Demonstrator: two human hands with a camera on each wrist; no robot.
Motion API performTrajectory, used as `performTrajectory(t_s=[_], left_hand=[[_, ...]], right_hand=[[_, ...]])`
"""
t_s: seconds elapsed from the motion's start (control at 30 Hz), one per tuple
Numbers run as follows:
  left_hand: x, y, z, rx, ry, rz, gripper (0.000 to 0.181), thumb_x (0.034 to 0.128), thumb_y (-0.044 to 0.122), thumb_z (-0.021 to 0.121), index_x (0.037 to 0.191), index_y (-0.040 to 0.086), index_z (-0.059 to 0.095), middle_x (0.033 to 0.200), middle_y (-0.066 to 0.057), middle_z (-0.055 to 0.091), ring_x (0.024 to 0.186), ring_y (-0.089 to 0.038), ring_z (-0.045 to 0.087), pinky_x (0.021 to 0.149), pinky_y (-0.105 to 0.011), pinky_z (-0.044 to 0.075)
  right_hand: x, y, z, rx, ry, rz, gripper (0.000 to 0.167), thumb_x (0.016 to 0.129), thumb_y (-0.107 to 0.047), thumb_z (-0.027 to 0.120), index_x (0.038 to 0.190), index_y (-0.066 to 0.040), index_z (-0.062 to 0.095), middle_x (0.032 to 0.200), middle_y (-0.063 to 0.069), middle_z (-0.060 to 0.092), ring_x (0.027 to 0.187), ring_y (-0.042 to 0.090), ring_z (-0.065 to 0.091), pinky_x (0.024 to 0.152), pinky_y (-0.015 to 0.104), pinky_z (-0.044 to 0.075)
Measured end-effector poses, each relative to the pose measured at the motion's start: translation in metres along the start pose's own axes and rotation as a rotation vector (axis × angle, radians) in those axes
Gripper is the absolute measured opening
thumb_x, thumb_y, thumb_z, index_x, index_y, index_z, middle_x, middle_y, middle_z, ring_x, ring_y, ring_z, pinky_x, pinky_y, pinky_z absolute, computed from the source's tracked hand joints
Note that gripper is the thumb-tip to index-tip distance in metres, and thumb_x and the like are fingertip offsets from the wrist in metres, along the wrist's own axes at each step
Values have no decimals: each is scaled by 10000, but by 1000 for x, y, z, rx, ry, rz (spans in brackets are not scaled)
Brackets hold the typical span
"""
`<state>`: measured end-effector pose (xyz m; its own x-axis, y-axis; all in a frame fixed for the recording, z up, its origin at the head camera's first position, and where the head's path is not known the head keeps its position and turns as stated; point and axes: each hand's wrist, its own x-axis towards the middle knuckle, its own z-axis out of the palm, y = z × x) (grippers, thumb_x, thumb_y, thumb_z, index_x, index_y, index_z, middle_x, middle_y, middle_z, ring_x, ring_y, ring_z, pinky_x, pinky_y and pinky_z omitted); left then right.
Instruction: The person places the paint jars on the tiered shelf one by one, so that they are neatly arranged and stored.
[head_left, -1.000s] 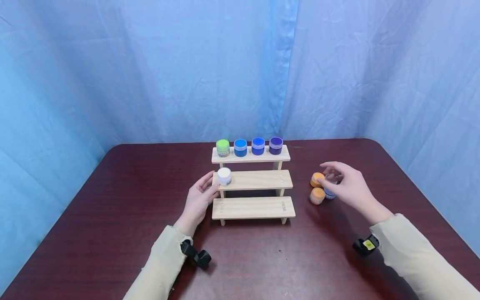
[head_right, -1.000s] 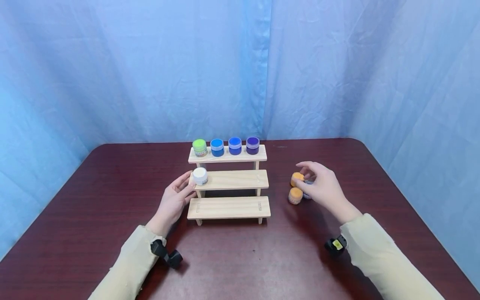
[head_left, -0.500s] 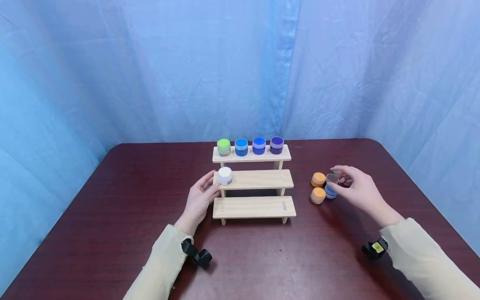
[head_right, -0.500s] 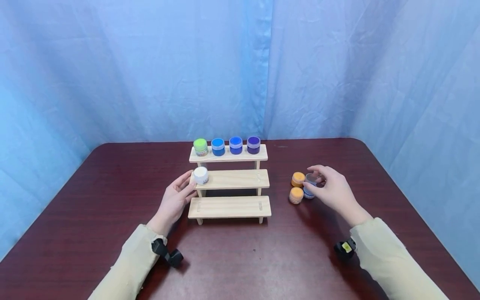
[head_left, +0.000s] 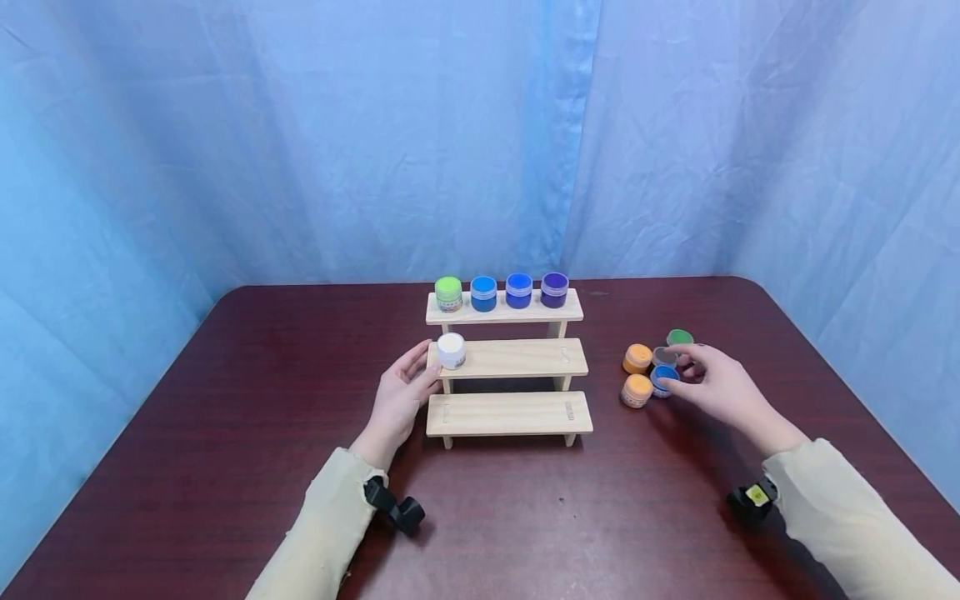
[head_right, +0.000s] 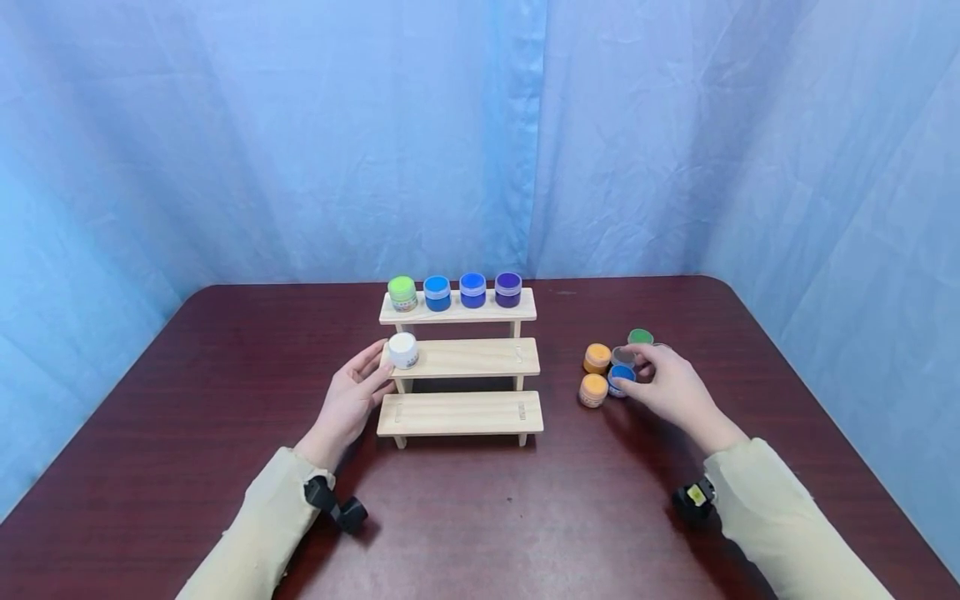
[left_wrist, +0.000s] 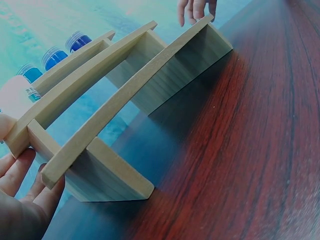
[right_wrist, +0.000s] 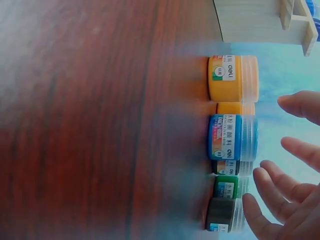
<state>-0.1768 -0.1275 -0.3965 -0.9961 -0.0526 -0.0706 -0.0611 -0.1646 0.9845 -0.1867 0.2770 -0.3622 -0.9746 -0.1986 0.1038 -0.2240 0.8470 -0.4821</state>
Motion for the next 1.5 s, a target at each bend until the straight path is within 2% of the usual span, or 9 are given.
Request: performTrajectory(t_s=[0.27, 0.7, 0.97, 1.13, 1.37, 1.5], left_hand=[[0, 1, 1, -12, 8, -13, 523, 954, 21, 518, 1450, 28, 354, 1464, -190, 386, 1286, -302, 437, 1029, -456, 392], [0, -2, 0, 9, 4, -2, 526, 950, 11, 521, 1449, 27, 356, 1451, -191, 402, 1263, -296, 459, 1014, -446, 414], [1, -2, 0, 2, 3, -10, 533, 950, 7, 517, 1453, 21, 342, 1460, -189, 392, 1271, -300, 451, 1022, -449, 404], [0, -2, 0, -5, 5, -14, 535, 950, 10, 519, 1454, 23, 341, 1457, -183, 398, 1271, -285, 451, 1022, -444, 405], [2, -3, -1, 12, 3, 3, 535, 940, 0, 533, 1443, 5, 352, 1440, -209, 407, 1222, -261, 483, 954, -367, 468], [2, -4, -1, 15, 1, 4, 534, 943, 6, 530, 1445, 9, 350, 1443, -208, 404, 1225, -265, 481, 960, -371, 464]], right_hand=[[2, 6, 3, -8, -46, 32, 520, 865, -320, 691, 1258, -5, 560, 1066, 195, 554, 935, 307, 548, 789, 456, 496], [4, 12, 9, -1, -77, 47, 516, 874, -296, 674, 1262, 21, 547, 1062, 223, 588, 900, 291, 568, 787, 478, 513], [5, 12, 11, 1, -85, 53, 509, 877, -292, 674, 1271, 2, 544, 1058, 217, 592, 896, 282, 567, 792, 484, 511], [5, 11, 11, -3, -86, 49, 492, 876, -279, 675, 1267, -8, 549, 1039, 202, 597, 879, 266, 565, 774, 469, 513], [6, 10, 12, -6, -88, 47, 469, 882, -269, 672, 1268, -28, 559, 1023, 174, 602, 863, 244, 552, 724, 401, 495], [6, 10, 12, -8, -84, 40, 448, 880, -236, 675, 1258, -21, 568, 997, 159, 598, 858, 246, 546, 730, 401, 489]])
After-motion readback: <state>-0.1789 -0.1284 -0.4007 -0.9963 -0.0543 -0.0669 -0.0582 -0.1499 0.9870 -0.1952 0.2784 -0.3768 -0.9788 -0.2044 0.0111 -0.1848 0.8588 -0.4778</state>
